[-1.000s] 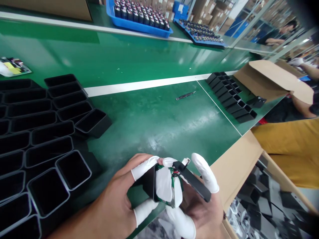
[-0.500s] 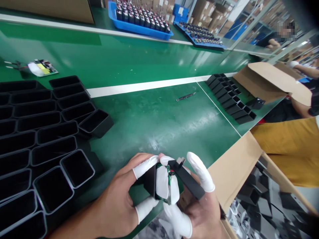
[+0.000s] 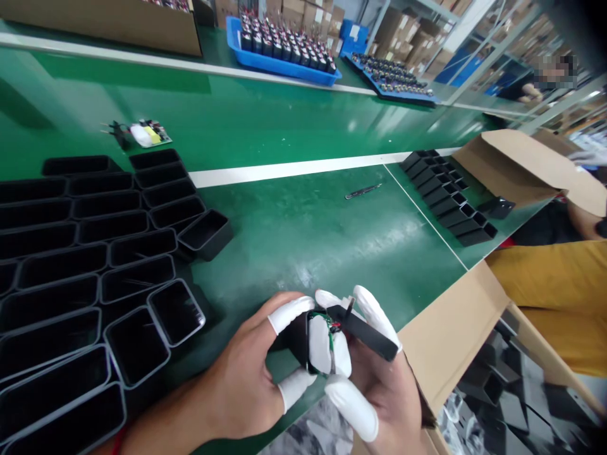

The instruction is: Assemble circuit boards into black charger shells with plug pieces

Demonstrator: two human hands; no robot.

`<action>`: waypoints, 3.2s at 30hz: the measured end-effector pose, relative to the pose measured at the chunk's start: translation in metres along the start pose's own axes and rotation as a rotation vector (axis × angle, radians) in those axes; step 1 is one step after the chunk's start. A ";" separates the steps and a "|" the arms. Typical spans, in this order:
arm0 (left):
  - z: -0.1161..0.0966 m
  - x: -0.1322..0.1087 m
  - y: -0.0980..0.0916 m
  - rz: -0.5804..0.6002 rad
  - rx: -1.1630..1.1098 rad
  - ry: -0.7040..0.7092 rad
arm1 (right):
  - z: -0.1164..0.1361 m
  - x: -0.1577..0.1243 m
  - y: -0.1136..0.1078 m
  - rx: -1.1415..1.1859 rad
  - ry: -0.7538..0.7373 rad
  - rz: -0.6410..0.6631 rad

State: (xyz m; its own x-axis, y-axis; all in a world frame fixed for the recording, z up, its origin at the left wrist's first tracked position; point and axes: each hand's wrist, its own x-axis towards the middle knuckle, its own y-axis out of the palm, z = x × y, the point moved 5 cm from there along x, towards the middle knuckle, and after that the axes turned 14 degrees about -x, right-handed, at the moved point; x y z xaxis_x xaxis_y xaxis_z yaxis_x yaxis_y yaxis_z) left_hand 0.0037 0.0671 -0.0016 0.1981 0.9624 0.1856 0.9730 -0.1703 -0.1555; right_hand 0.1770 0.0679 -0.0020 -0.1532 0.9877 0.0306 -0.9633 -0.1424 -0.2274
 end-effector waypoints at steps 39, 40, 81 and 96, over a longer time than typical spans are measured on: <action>-0.002 0.004 0.003 -0.089 0.126 -0.009 | -0.020 0.015 0.018 -0.070 0.267 -0.010; -0.001 0.003 0.003 -0.093 0.120 -0.014 | -0.023 0.013 0.015 -0.063 0.285 -0.027; 0.008 -0.005 0.002 -0.167 0.296 0.104 | -0.023 0.031 -0.003 0.664 0.572 -0.219; -0.004 0.001 0.003 -0.131 0.503 0.306 | -0.020 0.078 -0.100 -0.269 0.174 -0.366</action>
State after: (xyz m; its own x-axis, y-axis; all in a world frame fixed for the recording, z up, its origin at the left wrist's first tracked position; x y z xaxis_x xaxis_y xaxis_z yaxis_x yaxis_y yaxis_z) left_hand 0.0071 0.0665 0.0016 0.1779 0.8515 0.4932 0.8310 0.1384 -0.5388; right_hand 0.2659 0.1605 0.0033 0.2464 0.9692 -0.0022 -0.8525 0.2156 -0.4762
